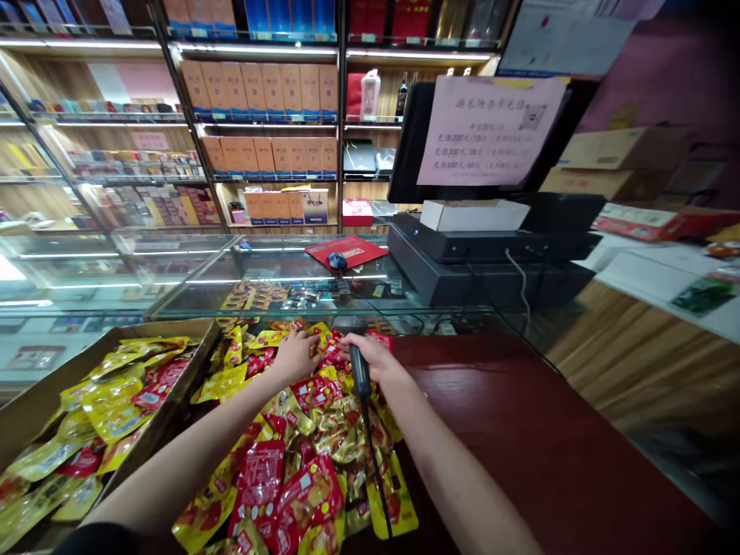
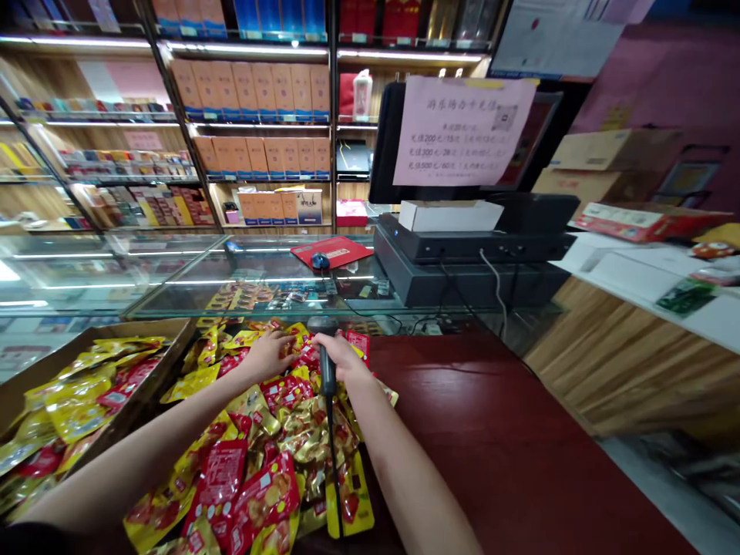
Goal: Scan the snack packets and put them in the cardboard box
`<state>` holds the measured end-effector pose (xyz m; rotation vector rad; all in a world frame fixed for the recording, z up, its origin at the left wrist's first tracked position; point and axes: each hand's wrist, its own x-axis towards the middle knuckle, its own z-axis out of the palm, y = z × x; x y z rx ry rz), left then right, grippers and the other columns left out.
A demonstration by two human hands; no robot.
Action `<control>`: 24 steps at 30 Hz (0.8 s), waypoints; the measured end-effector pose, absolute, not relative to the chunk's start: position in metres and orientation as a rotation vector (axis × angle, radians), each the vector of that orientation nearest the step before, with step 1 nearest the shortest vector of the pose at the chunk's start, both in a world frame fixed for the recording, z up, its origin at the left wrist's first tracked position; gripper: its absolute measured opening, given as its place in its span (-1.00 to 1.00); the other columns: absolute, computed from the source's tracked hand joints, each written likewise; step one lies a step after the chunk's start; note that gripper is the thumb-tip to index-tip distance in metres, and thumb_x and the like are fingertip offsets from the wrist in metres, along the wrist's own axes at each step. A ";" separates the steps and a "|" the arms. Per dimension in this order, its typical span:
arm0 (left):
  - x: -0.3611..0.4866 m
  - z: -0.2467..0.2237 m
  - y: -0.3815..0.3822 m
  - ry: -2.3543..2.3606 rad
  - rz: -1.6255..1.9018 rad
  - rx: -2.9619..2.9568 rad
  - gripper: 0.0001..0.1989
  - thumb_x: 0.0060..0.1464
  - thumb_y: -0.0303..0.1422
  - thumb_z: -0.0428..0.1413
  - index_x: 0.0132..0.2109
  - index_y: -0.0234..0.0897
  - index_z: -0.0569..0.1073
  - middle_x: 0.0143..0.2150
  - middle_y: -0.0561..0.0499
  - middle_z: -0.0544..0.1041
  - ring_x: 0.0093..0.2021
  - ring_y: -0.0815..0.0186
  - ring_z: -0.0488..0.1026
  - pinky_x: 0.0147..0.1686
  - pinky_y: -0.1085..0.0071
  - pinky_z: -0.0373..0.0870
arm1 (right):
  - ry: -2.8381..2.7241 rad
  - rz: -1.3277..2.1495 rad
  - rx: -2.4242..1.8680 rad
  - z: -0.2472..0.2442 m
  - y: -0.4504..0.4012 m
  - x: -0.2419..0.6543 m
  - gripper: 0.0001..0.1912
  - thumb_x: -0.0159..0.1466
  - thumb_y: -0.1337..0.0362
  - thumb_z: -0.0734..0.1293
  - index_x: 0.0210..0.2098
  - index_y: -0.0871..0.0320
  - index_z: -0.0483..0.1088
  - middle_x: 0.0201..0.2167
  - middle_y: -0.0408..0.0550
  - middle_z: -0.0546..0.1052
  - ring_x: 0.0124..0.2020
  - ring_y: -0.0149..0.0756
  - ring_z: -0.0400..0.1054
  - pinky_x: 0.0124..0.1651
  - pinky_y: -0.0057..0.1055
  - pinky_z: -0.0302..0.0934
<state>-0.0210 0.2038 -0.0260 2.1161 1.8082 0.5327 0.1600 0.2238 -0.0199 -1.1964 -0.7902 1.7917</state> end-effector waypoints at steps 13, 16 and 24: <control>-0.022 -0.020 0.222 1.813 0.374 2.410 -0.49 -0.03 -0.43 0.10 0.14 -0.22 0.39 -0.12 -0.15 0.53 -0.02 0.06 0.31 -0.06 0.24 0.20 | -0.849 1.840 -1.109 -0.022 0.227 0.155 -0.88 -0.03 0.42 0.40 -0.48 0.23 0.38 -0.65 -0.20 0.40 -0.62 -0.50 0.29 -0.46 -0.55 0.28; -0.026 -0.018 0.222 1.898 0.395 2.382 -0.62 -0.09 -0.36 0.17 -0.05 -0.24 0.53 -0.23 -0.14 0.54 -0.08 0.07 0.35 -0.11 0.26 0.23 | -0.840 1.878 -1.076 -0.019 0.221 0.151 -0.90 -0.02 0.41 0.40 -0.49 0.23 0.38 -0.65 -0.20 0.40 -0.61 -0.49 0.30 -0.39 -0.53 0.32; -0.032 -0.004 0.201 1.757 0.799 1.976 -0.93 -0.08 -0.35 0.14 -0.42 -0.25 0.44 -0.37 0.02 0.53 -0.30 0.27 0.45 -0.25 0.40 0.31 | -0.785 2.022 -0.987 -0.002 0.199 0.139 -0.89 0.01 0.40 0.36 -0.41 0.27 0.42 -0.59 -0.12 0.46 -0.55 -0.40 0.40 -0.29 -0.42 0.38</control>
